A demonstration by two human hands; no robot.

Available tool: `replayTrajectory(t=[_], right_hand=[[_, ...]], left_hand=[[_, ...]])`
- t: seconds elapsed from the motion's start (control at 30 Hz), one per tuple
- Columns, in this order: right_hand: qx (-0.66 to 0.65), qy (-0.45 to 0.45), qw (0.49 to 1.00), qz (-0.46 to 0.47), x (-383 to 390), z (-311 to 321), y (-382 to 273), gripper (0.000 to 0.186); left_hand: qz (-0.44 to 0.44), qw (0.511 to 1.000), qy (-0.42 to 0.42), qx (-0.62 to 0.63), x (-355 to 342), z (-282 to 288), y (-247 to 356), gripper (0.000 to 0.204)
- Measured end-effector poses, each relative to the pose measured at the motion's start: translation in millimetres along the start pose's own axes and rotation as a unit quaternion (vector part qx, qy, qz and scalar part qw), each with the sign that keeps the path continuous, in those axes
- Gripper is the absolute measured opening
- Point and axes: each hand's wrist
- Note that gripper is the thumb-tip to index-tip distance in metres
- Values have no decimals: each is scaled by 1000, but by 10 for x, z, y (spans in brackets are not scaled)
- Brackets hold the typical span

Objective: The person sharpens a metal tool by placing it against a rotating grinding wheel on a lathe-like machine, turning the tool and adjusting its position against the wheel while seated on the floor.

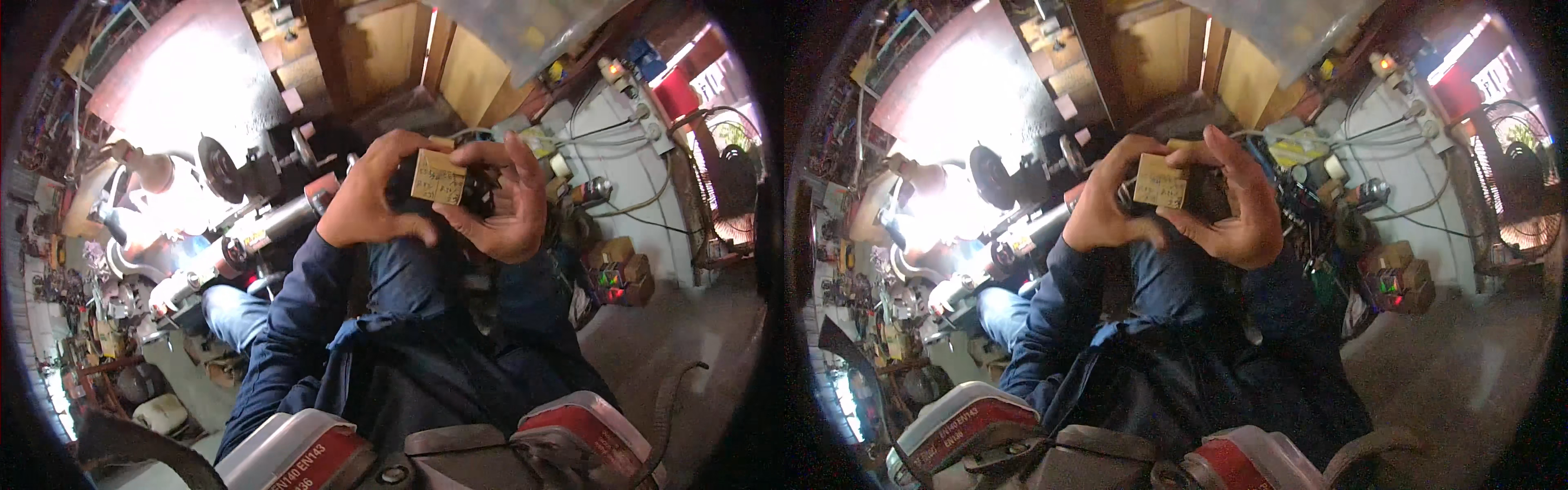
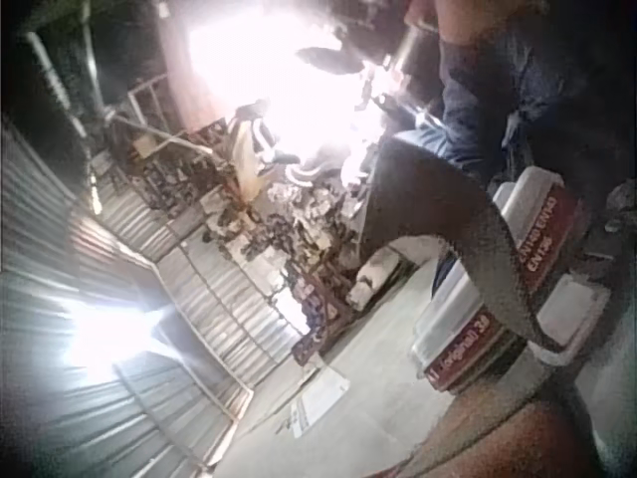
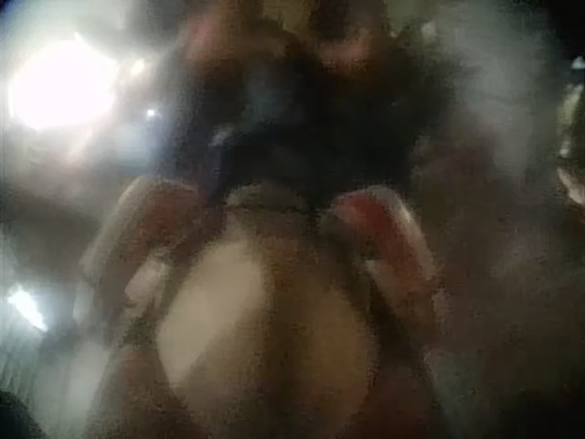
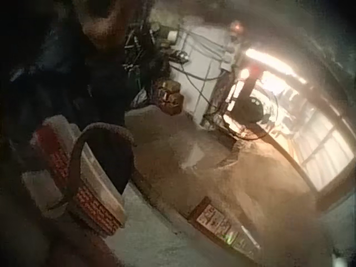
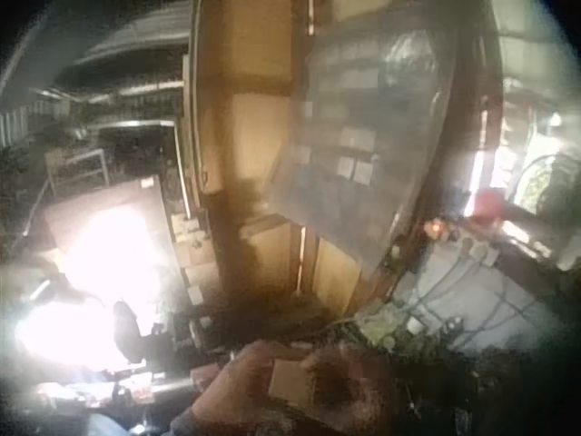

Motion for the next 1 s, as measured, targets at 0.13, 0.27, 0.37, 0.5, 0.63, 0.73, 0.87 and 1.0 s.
replayTrajectory(t=[0.13,0.27,0.37,0.5,0.63,0.73,0.87,1.0], right_hand=[[27,-45,997,63,-188,91,-140,105],[37,-49,995,81,-361,102,-127,108],[21,-11,998,63,-371,59,-123,108],[59,-33,998,4,-377,62,-117,104],[186,-82,977,61,-514,123,-211,82],[238,-115,964,21,-495,136,-220,75],[220,-160,962,-16,-459,138,-173,76],[78,-32,996,-42,-376,-33,-146,64]], left_hand=[[-37,996,35,-79,-101,59,115,65],[-96,988,52,-111,-274,163,152,72],[22,950,184,251,-118,-112,178,77],[136,876,109,450,-3,-135,164,86],[130,893,146,404,39,-151,139,95],[120,895,119,413,76,-112,165,92],[105,904,118,397,109,-97,57,87],[70,921,131,359,122,-156,-1,86]])
Point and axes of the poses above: each hand's wrist, its own x-axis away from the middle knuckle, its own z-axis out of the back of the hand, y = z × x
